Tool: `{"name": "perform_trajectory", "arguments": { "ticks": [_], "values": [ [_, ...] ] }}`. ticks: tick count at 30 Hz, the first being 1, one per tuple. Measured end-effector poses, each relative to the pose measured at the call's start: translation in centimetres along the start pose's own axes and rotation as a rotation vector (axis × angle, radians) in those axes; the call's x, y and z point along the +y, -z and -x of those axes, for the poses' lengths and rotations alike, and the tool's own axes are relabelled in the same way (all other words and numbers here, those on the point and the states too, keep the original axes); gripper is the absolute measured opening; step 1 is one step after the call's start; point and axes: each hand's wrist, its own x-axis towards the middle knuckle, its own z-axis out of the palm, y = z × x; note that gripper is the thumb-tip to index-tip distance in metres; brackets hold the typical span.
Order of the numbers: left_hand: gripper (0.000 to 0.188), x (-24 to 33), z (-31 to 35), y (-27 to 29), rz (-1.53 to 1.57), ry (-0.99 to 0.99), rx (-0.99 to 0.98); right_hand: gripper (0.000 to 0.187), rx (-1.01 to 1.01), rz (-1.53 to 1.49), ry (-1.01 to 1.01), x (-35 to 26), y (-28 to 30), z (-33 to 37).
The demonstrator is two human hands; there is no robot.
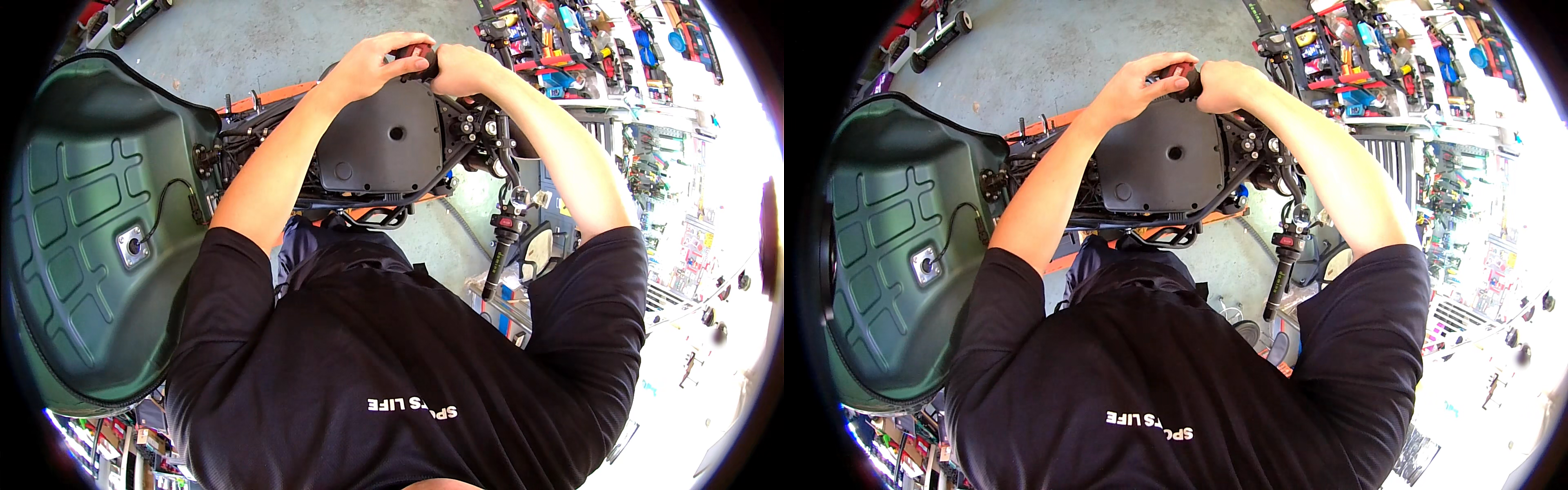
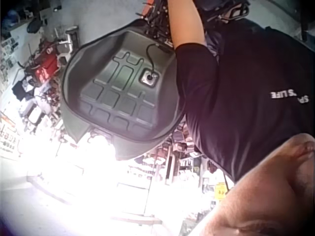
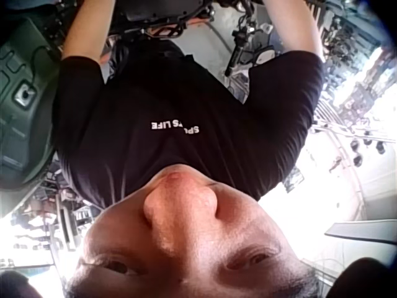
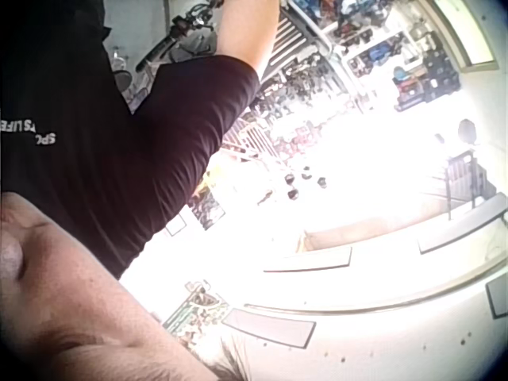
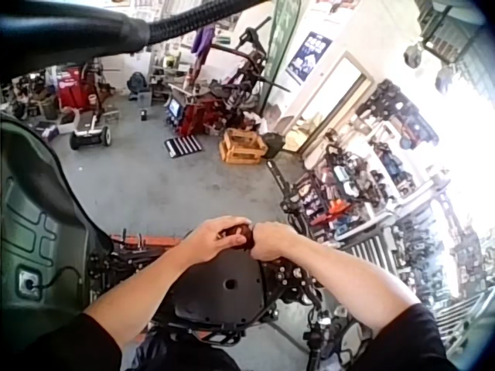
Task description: The person uses a cordless impact driver to fasten screws into a black plastic cover on a motorcycle frame. The person systematically moves around the cover, securing multiple fasteners to attach the component to the bike.
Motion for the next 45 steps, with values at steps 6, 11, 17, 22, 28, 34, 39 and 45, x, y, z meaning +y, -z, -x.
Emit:
{"name": "perform_trajectory", "arguments": {
  "ticks": [6, 11, 17, 22, 28, 34, 39, 45],
  "values": [
    [0.051, -0.34, 0.25, -0.08, -0.007, 0.008, 0.016, 0.037, -0.007, 0.006, 0.004, -0.13, 0.07, -0.23],
    [0.052, -0.47, 0.33, 0.02, 0.007, 0.007, 0.019, 0.037, -0.011, 0.021, 0.009, -0.14, 0.04, -0.54],
    [0.052, -0.56, 0.17, -0.14, 0.015, 0.021, 0.01, 0.032, -0.011, 0.003, 0.011, 0.39, -0.28, -1.0],
    [0.055, -0.88, 0.23, -0.4, 0.013, -0.01, 0.034, 0.028, -0.01, -0.003, 0.008, 0.14, -0.19, -0.76],
    [0.055, -0.95, 0.25, -0.45, 0.021, 0.007, 0.03, 0.026, -0.029, -0.011, -0.015, 0.08, -0.17, -0.81],
    [0.053, -0.9, 0.2, -0.36, 0.009, 0.042, 0.002, 0.027, -0.026, 0.007, -0.004, 0.19, -0.37, -0.95],
    [0.051, -1.12, 0.31, -0.38, 0.014, 0.038, 0.01, 0.028, -0.015, 0.016, -0.015, 0.11, -0.27, -0.94],
    [0.051, -0.47, 0.39, -0.56, 0.019, 0.056, 0.013, 0.03, -0.017, 0.023, -0.001, 0.33, -0.28, -0.77]
  ]
}}
